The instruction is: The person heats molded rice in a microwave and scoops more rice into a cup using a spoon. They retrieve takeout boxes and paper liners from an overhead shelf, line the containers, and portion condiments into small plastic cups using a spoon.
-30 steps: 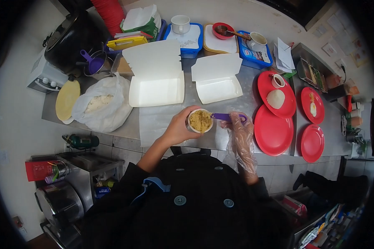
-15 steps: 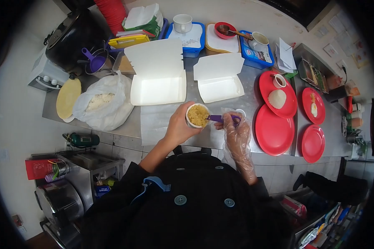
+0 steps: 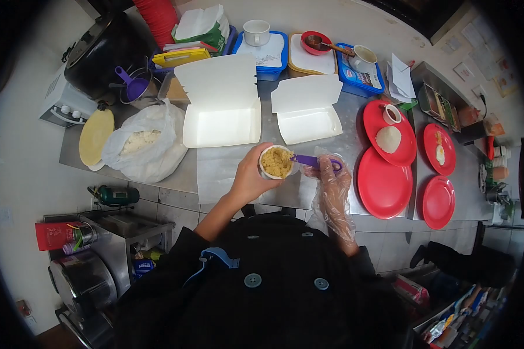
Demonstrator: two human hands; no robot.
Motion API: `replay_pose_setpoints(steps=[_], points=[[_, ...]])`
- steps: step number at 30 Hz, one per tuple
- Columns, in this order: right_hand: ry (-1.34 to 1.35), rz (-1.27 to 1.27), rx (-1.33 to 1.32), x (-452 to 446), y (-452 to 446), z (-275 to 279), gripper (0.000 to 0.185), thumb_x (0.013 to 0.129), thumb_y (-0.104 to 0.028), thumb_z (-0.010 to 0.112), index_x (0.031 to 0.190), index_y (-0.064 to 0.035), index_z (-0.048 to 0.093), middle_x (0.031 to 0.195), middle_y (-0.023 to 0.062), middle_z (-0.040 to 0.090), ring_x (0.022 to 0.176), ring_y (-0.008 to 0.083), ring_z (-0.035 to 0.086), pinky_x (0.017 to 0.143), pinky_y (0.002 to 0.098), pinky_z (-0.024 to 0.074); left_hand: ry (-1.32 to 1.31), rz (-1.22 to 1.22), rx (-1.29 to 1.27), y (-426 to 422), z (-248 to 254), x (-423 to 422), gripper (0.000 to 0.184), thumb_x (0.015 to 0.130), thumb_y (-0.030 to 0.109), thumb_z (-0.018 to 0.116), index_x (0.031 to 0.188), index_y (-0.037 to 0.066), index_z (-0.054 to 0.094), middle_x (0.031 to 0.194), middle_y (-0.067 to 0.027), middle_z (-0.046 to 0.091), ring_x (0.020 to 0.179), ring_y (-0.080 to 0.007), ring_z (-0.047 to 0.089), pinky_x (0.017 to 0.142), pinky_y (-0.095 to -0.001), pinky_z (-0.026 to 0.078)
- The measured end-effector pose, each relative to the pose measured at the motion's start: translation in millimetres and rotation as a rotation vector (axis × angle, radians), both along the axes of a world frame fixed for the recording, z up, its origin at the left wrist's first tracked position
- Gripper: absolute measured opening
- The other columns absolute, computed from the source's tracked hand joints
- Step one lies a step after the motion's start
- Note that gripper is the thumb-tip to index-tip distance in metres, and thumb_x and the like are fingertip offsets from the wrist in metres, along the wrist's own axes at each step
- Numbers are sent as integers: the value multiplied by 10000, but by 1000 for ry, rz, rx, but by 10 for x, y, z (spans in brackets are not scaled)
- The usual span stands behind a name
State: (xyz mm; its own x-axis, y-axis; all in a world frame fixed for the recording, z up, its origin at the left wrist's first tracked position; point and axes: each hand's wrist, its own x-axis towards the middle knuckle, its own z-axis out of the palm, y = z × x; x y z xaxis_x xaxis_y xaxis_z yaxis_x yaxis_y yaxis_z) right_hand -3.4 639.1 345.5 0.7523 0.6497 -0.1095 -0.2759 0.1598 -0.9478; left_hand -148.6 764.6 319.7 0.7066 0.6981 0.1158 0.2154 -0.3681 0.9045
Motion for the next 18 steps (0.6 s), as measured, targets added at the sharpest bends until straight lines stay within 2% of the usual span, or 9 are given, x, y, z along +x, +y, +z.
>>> replay_pose_setpoints(steps=[4,7,9,11,14,16,17,18], points=[[41,-41,45,54,-40,-63,197,921,-141,567,974,49,562,811,105,627,676,172,641,644,278,529,16,8,-4,54,-115,-88,753,596,75,830,1250,49,457,1190,-100,541,1106,-197,544,905,-322,481],[-44,-45,-59,73,-77,-338,207,923,-146,562,987,51,554,817,106,626,695,166,640,651,274,522,47,43,11,126,-221,-223,742,600,69,826,1241,37,454,1173,-97,547,1094,-186,549,917,-313,473],[-186,28,-111,36,-60,-525,217,925,-147,558,1003,55,546,813,108,625,707,161,638,652,267,512,14,104,-1,159,-245,-283,726,576,145,829,1202,44,475,1116,-136,579,1037,-278,581,891,-352,459],[-262,57,-208,2,-62,-621,230,926,-150,554,1014,62,538,811,110,627,710,158,637,653,259,503,18,116,-19,170,-239,-317,725,576,145,830,1201,44,476,1117,-132,581,1040,-268,581,892,-349,459],[-127,29,-174,10,-14,-772,226,918,-135,562,1016,67,533,825,112,628,707,164,639,657,264,508,13,128,-40,174,-187,-332,721,578,148,831,1199,44,480,1118,-124,583,1040,-253,584,890,-343,460],[115,-48,-168,82,-25,-902,220,908,-113,570,1010,76,525,836,114,620,702,187,644,658,272,519,6,128,-45,165,-164,-335,718,580,150,831,1198,44,482,1119,-121,584,1037,-248,586,887,-340,463],[115,-47,-169,103,-31,-931,220,908,-113,570,1010,76,525,836,114,620,702,187,644,658,272,519,9,135,-52,154,-156,-334,719,582,152,832,1199,42,481,1120,-121,584,1032,-246,588,883,-340,466],[232,-82,-135,119,-42,-961,217,900,-108,580,1004,75,526,835,115,617,698,196,645,654,279,528,13,140,-59,146,-155,-338,720,584,154,833,1201,41,481,1122,-120,583,1027,-243,591,879,-339,469]])
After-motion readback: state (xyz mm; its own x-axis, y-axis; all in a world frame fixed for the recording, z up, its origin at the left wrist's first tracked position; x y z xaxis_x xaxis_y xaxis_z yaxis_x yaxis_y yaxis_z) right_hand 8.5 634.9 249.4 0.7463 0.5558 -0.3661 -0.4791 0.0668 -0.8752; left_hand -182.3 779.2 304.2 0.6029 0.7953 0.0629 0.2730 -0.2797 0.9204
